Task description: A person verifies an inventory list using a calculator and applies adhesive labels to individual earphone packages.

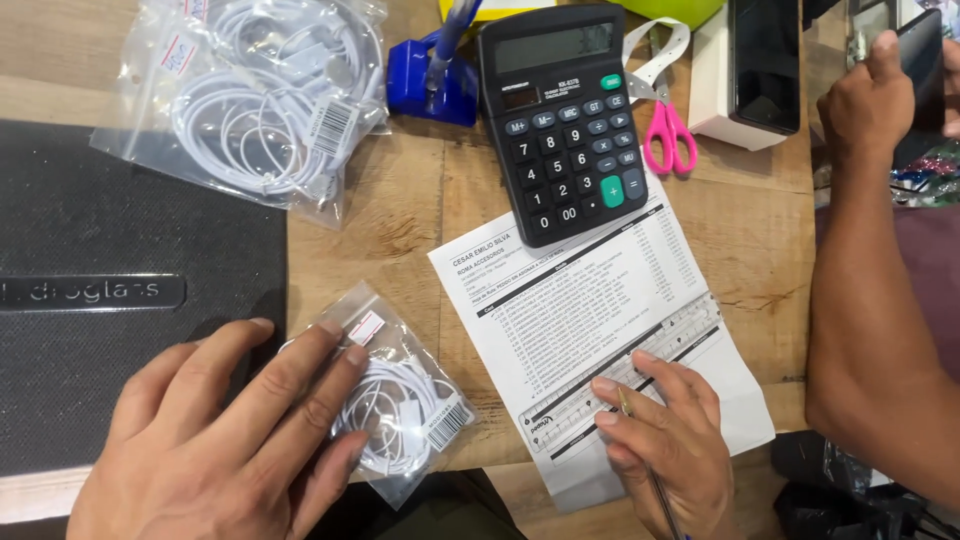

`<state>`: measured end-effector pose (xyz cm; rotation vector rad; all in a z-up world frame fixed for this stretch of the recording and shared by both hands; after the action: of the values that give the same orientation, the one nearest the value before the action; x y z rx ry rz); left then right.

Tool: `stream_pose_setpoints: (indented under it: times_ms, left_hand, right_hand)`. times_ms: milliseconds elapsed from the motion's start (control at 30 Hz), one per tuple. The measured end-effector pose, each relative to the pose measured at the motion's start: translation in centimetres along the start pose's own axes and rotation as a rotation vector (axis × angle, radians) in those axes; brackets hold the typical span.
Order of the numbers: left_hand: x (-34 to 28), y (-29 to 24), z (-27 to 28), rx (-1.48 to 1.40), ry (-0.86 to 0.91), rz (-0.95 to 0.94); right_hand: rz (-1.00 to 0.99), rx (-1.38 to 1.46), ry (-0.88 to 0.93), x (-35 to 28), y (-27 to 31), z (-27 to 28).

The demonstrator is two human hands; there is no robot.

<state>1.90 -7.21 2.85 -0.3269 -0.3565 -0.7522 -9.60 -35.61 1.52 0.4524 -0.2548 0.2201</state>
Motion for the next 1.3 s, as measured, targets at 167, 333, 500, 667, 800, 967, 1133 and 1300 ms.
stream_pose_setpoints:
  times_ms: [167,333,500,667,800,967,1133,1300]
  left_hand:
    - [-0.3,0.1,-0.1,0.015,-0.015,0.0]
    - [-0.4,0.1,-0.3,-0.007,0.044,0.019]
    - [-0.2,0.0,-1.3,0.043,0.079,0.02]
    - [0.0,-0.2,-0.7,0.084,-0.058,0.063]
    - [-0.1,-0.2,-0.8,0.09,-0.058,0.054]
    - [-0.3,-0.1,-1.0,0.1,-0.08,0.051]
    - [-0.2,-0.2,-0.9,0.079,-0.053,0.077]
    - [0.0,-0.2,-0.9,0.085,-0.068,0.05]
  right_hand:
    - [-0.03,-0.047,-0.022,-0.1,-0.2,-0.2]
    - [-0.015,-0.023,-0.028,0.7,0.5,-0.1]
    - [-0.014,-0.011,-0.011,0.3,-0.1,0.2]
    - [0.0,0.007,-0.035,0.1,-0.3,0.2]
    - [-0.009,0.001,-0.072,0.3,-0.1,0.4]
    - [0.026,-0.013,-0.032,0.1,-0.3,0.2]
    - [0.008,-0.02,-0.021,0.1,-0.4,0.1]
    - [-0.014,-0.018,-0.031,0.5,-0.2,0.2]
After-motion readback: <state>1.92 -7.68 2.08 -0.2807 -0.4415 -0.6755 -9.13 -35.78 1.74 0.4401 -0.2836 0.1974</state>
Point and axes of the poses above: each hand's wrist, its own x-axis towards the middle knuckle, its own z-axis out of the back of the hand, y = z × x, the point moved 8 cm from there along x, towards the middle knuckle, and after that the axes turned 2 degrees about -y, right-handed, at the moved point
